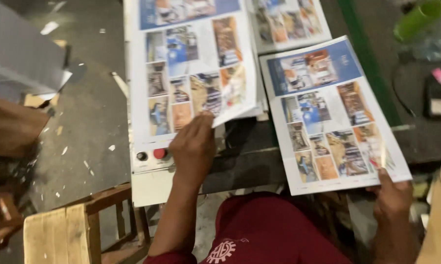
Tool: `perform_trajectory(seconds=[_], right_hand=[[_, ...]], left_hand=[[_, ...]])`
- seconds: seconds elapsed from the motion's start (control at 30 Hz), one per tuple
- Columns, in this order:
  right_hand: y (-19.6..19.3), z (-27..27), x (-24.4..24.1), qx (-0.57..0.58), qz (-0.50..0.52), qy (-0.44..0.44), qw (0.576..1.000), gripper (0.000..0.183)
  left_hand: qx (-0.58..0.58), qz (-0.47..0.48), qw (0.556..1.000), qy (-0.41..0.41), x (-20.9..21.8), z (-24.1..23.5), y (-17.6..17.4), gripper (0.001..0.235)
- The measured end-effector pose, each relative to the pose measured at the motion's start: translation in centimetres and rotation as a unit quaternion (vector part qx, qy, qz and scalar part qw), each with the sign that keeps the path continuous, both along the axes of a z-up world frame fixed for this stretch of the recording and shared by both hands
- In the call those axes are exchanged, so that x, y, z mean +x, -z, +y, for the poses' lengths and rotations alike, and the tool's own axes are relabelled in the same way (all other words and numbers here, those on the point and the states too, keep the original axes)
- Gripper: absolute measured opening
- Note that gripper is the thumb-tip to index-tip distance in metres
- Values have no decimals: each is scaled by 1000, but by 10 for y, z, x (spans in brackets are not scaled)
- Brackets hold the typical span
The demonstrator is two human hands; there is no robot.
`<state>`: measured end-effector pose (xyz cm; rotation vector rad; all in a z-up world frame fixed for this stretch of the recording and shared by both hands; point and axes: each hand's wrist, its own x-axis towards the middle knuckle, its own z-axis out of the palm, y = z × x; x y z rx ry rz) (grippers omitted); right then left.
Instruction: Manually flip and sort through a stack of large printed sheets on a workbench.
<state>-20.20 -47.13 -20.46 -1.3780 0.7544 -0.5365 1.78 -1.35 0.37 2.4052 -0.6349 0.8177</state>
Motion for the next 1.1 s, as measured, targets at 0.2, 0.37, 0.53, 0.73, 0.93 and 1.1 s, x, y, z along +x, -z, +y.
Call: perform_trajectory(seconds=[0.2, 0.37, 0.53, 0.73, 0.93, 1.1], right_hand=[[27, -3, 0, 6, 66, -13, 998, 33], [61, -37, 67, 38, 49, -109, 992, 33], [61, -45, 146, 7, 57, -138, 989, 35], [42, -45, 219, 57, 7, -200, 978, 35], [34, -35, 190, 6, 49, -203, 978, 64], [-30, 18, 147, 58, 53, -324, 943, 57]], left_hand=[[46, 16, 999, 11, -8, 0, -4, 33], [32, 23, 999, 7, -13, -2, -8, 35], [-27, 37, 998, -34, -26, -15, -10, 32], [-67, -7, 996, -50, -54, -37, -18, 32], [-68, -65, 995, -43, -80, -73, -4, 32], [1, -98, 990, 105, -68, -150, -9, 28]])
